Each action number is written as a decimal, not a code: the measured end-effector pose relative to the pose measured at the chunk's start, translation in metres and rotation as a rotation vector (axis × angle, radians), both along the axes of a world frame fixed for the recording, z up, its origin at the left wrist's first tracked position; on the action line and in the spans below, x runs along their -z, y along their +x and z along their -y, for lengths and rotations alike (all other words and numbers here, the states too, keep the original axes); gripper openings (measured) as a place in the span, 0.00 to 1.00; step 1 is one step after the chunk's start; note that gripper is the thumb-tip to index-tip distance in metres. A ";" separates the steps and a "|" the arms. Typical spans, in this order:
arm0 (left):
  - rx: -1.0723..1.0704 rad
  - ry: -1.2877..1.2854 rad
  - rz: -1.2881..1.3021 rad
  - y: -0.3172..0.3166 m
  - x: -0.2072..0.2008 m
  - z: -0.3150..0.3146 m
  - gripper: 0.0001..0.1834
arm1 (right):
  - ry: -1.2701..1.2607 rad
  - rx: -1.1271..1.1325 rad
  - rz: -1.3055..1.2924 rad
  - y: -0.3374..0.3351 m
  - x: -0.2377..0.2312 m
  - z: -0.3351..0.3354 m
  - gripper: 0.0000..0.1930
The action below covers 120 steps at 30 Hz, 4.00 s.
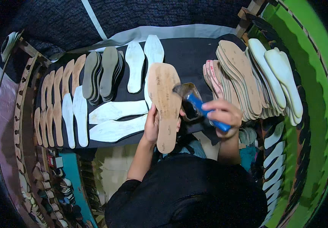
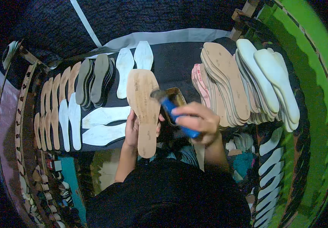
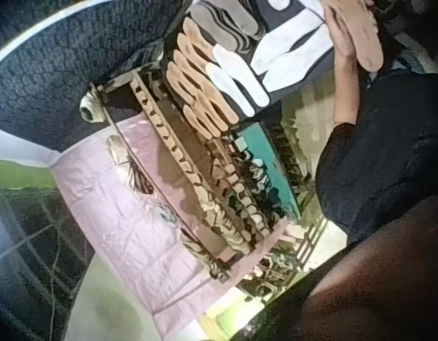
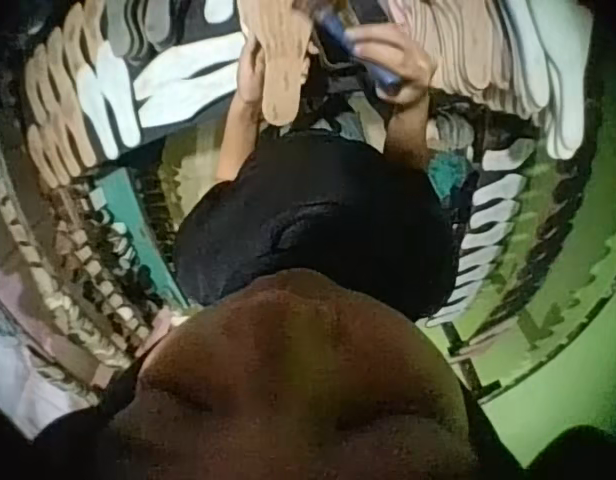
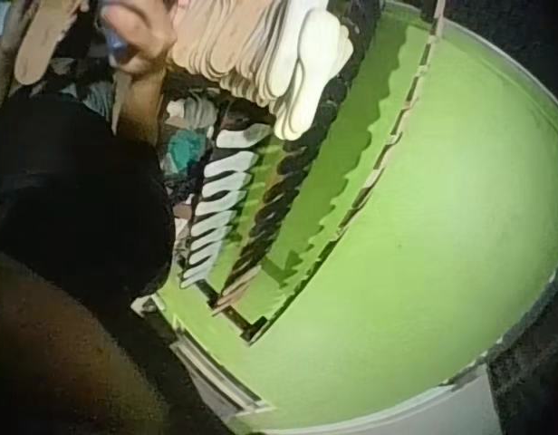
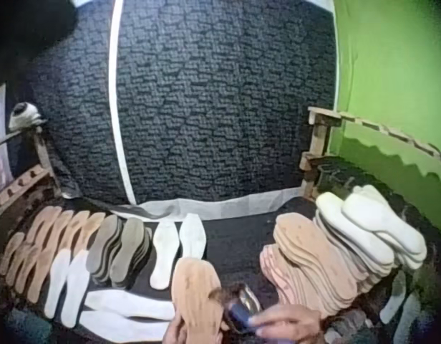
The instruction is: The person applies glue to shoe insoles using a brush, then places the glued insoles onto a drying rack.
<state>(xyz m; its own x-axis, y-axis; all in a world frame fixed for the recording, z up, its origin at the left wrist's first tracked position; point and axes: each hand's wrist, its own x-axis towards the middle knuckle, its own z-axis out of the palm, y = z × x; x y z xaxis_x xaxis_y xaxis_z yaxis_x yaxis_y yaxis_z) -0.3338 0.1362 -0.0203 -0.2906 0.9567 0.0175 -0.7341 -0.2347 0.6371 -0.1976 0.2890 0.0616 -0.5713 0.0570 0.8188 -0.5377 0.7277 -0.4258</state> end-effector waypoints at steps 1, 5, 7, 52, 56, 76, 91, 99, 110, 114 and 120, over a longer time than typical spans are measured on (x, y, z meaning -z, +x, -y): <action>-0.001 0.000 0.000 0.001 -0.001 -0.001 0.36 | -0.054 -0.145 0.014 0.001 0.004 0.002 0.08; -0.214 -0.107 -0.044 0.000 -0.002 -0.004 0.36 | -0.025 -0.425 0.158 0.003 0.008 0.008 0.11; -0.264 -0.096 -0.023 0.002 -0.008 -0.003 0.36 | -0.041 -0.325 0.097 -0.003 0.004 0.009 0.11; -0.762 0.003 -0.194 -0.025 0.004 0.007 0.26 | -0.121 -0.370 0.261 0.004 0.007 0.034 0.08; -0.665 0.093 0.093 -0.039 0.012 0.010 0.29 | -0.098 -0.127 0.167 0.025 -0.005 0.021 0.12; -0.543 -0.241 -0.104 -0.024 -0.028 -0.018 0.33 | 0.067 0.509 0.566 0.034 0.059 0.036 0.18; -0.285 0.126 -0.066 0.086 -0.055 -0.056 0.31 | -0.270 0.640 0.356 0.083 0.003 0.068 0.45; -0.038 0.218 -0.115 0.157 -0.046 -0.082 0.33 | -0.284 1.031 0.325 0.159 -0.005 0.091 0.42; 0.548 0.096 0.030 0.350 -0.057 -0.051 0.24 | -0.343 1.801 0.153 0.350 -0.030 0.174 0.33; 0.738 0.079 0.058 0.390 -0.034 -0.040 0.22 | -0.212 2.195 0.068 0.434 -0.039 0.190 0.31; 0.757 -0.093 0.031 0.417 -0.004 -0.023 0.21 | 0.168 2.628 0.092 0.552 -0.038 0.184 0.24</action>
